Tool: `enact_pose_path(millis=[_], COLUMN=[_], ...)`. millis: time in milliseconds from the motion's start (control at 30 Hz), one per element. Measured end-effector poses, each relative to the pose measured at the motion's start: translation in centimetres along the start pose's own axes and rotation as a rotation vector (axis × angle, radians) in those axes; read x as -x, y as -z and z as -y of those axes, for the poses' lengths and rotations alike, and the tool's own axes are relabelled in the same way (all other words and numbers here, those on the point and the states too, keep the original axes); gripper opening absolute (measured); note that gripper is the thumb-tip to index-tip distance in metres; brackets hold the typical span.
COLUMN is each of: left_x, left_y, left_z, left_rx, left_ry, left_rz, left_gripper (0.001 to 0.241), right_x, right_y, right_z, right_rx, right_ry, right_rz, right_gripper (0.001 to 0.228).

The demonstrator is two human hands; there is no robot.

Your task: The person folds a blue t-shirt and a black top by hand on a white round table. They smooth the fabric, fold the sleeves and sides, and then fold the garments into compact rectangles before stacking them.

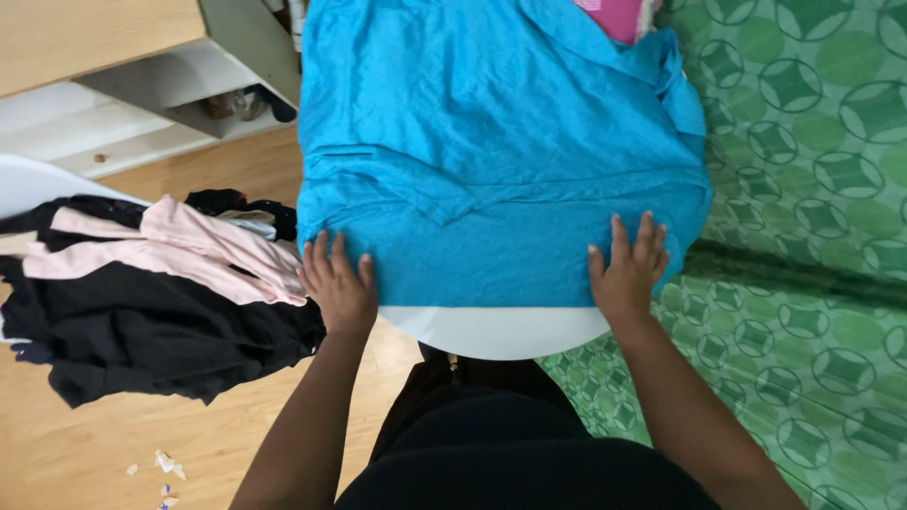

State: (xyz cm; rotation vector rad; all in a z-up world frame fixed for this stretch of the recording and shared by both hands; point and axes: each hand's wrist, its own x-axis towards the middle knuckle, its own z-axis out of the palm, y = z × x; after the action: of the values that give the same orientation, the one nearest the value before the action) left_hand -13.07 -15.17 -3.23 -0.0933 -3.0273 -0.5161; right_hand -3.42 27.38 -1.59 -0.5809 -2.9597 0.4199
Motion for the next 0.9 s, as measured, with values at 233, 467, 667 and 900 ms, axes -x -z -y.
enact_pose_path(millis=[233,467,667,900], left_x=[1.8,2.1,-0.1,-2.5], left_y=[-4.0,-6.0,-6.3,2.8], left_z=[3.4,5.1,10.7,11.2], left_rx=[0.520,1.555,2.008,1.886], left_ry=[0.714,1.461,1.294,1.310], left_rz=[-0.063,0.475,0.147,-0.106], left_gripper=[0.053,0.072,0.051,0.044], right_x=[4.4,5.8,5.2,6.5], right_y=[-0.1,-0.5,-0.9,-1.2], right_z=[7.0,9.5,7.0,6.5], right_rx=[-0.173,0.013,0.034,-0.034], right_ry=[0.427,0.536,0.433,0.415], right_rz=[0.082,0.141,0.156,0.145], right_gripper=[0.042,0.040,0.031,0.029])
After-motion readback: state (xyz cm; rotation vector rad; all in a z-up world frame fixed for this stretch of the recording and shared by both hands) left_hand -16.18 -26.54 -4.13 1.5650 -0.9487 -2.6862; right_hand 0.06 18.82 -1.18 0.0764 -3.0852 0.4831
